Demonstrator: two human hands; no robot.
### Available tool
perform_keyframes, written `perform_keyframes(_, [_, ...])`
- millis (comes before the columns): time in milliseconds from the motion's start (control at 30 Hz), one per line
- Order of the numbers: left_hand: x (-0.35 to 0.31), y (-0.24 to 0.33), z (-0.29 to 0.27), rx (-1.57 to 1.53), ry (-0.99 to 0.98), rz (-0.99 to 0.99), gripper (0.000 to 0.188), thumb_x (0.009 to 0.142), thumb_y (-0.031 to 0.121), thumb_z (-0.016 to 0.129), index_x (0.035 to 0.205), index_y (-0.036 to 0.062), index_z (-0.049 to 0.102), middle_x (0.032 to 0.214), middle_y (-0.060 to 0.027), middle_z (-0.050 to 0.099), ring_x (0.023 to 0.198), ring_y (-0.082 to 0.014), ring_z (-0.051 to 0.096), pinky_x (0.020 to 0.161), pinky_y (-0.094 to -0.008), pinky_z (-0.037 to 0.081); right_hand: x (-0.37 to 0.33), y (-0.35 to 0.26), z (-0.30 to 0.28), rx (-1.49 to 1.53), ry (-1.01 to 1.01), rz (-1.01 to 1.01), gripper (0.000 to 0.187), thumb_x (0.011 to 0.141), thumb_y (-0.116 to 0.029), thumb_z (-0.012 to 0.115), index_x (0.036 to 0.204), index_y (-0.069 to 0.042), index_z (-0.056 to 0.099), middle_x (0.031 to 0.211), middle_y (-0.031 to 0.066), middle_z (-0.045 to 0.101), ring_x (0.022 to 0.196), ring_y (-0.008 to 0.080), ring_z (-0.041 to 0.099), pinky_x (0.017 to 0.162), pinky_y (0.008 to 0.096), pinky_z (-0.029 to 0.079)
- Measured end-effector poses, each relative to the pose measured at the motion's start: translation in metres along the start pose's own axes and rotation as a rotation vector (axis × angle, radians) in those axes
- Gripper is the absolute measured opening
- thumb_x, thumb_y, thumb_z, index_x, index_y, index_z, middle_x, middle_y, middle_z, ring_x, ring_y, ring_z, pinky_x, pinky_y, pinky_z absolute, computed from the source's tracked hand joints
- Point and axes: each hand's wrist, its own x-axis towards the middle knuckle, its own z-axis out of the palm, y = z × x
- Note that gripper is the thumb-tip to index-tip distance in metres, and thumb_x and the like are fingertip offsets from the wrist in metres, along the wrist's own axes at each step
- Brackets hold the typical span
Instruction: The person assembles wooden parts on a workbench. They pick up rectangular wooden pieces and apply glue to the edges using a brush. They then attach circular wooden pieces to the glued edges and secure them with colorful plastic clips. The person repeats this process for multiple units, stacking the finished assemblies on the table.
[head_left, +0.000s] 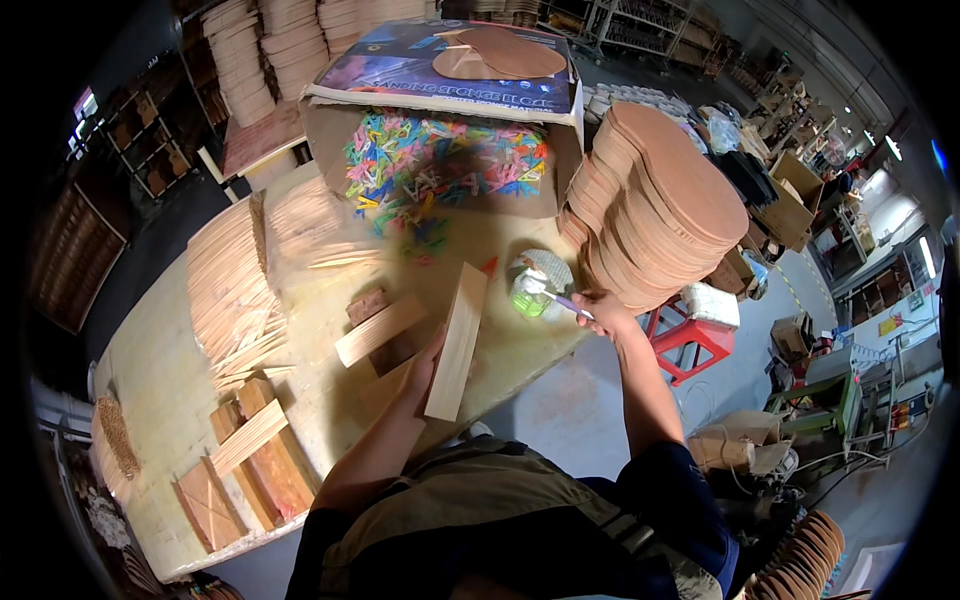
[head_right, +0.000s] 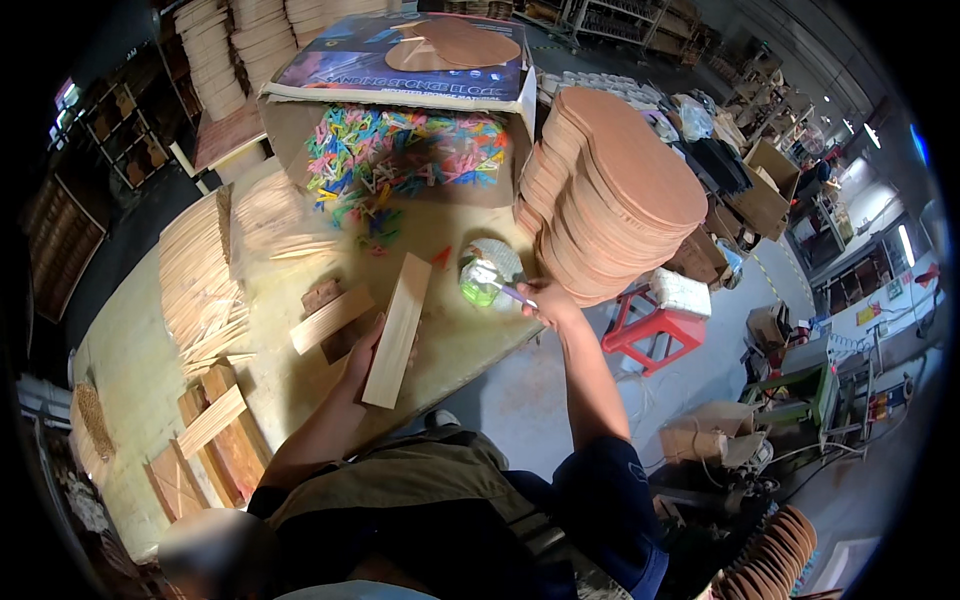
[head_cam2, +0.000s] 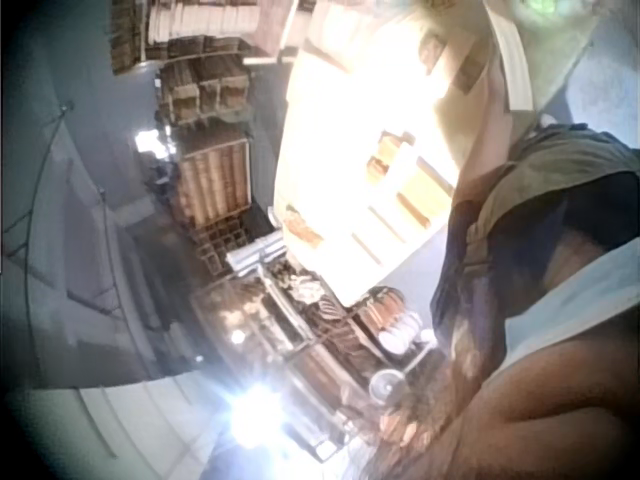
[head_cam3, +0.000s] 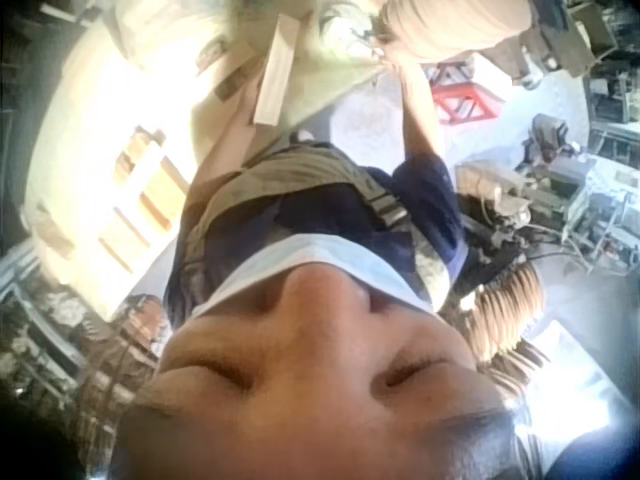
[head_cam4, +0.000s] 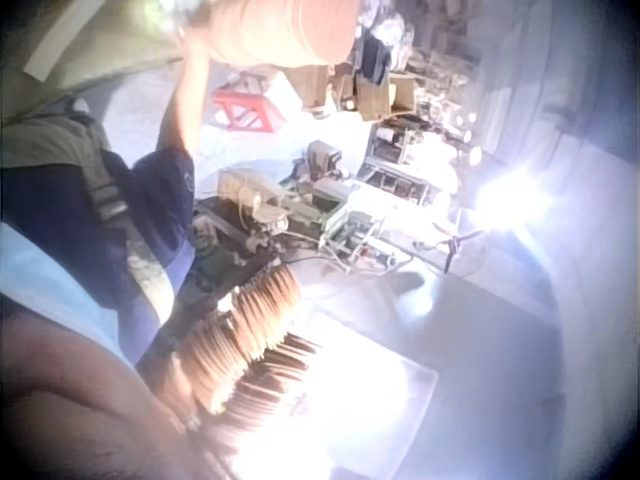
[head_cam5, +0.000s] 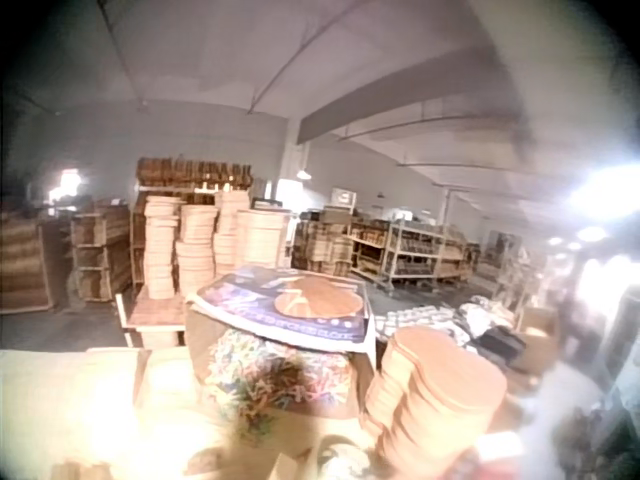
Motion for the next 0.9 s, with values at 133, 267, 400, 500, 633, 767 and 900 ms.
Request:
perform_keyframes(133, [0.027,-0.002,0.002,-0.08,-0.086,-0.063,0.059,0.096,0.053,0.04,0.12,0.0004,0.05,0.091,-0.0069,0.057,0.072,-0.0166,0.057,0.061,-0.0277,0.048,-0.033,0.01,0.006,0.167,-0.039,-0.073,0.029,0.096,-0.031,0.056,0.094,-0.003,0.066,0.057,-0.0021,0.052,0.042,0.0038,0.039,0.035,0.0183,0.025])
perform_keyframes(267, [0.053,-0.013,0.013,-0.211,-0.247,-0.171,0.062,0.094,0.055,0.041,0.12,-0.001,0.05,0.093,-0.0085,0.055,0.075,-0.0182,0.055,0.062,-0.0288,0.048,-0.043,0.041,0.042,-0.098,0.176,-0.576,0.026,0.094,-0.029,0.059,0.093,-0.004,0.065,0.065,-0.0006,0.058,0.052,0.0104,0.053,0.044,0.0246,0.04])
perform_keyframes(400, [0.048,-0.01,0.027,-0.305,-0.277,-0.144,0.063,0.094,0.055,0.043,0.122,-0.0022,0.048,0.096,-0.0102,0.054,0.079,-0.0194,0.053,0.064,-0.0284,0.047,-0.09,0.011,0.071,-0.729,0.48,-0.933,0.018,0.087,-0.024,0.064,0.096,-0.008,0.063,0.076,0.006,0.061,0.066,0.0241,0.062,0.057,0.0359,0.05])
perform_keyframes(500, [0.043,-0.007,0.03,-0.358,-0.29,-0.166,0.062,0.095,0.051,0.042,0.126,-0.0031,0.047,0.092,-0.01,0.054,0.078,-0.0183,0.053,0.066,-0.0282,0.049,-0.105,0.011,0.07,-0.695,0.339,-1.044,0.017,0.086,-0.021,0.064,0.097,-0.008,0.065,0.079,0.0105,0.063,0.067,0.0297,0.063,0.059,0.0373,0.051])
perform_keyframes(633, [0.029,-0.004,0.042,-0.301,-0.327,-0.227,0.063,0.094,0.051,0.045,0.124,-0.0048,0.046,0.096,-0.0117,0.052,0.08,-0.0201,0.051,0.067,-0.0282,0.047,-0.077,0.005,0.049,-0.331,0.487,-0.565,0.017,0.087,-0.016,0.064,0.097,-0.002,0.068,0.081,0.0153,0.066,0.065,0.0293,0.064,0.062,0.0341,0.051])
perform_keyframes(767, [0.024,-0.002,0.031,-0.329,-0.33,-0.201,0.061,0.094,0.049,0.045,0.125,-0.0042,0.044,0.098,-0.0111,0.052,0.08,-0.0189,0.05,0.068,-0.0268,0.047,-0.08,0.003,0.055,-0.459,0.419,-0.916,0.018,0.087,-0.017,0.066,0.098,-0.003,0.067,0.074,0.0144,0.062,0.057,0.0211,0.059,0.055,0.0305,0.046])
perform_keyframes(900, [0.018,0.003,0.028,-0.367,-0.325,-0.155,0.061,0.095,0.048,0.044,0.127,-0.0044,0.042,0.099,-0.0109,0.051,0.08,-0.0185,0.049,0.069,-0.0261,0.046,-0.087,-0.001,0.062,-0.436,0.23,-0.911,0.018,0.086,-0.018,0.067,0.097,-0.004,0.067,0.076,0.0134,0.062,0.056,0.022,0.058,0.054,0.0311,0.046])
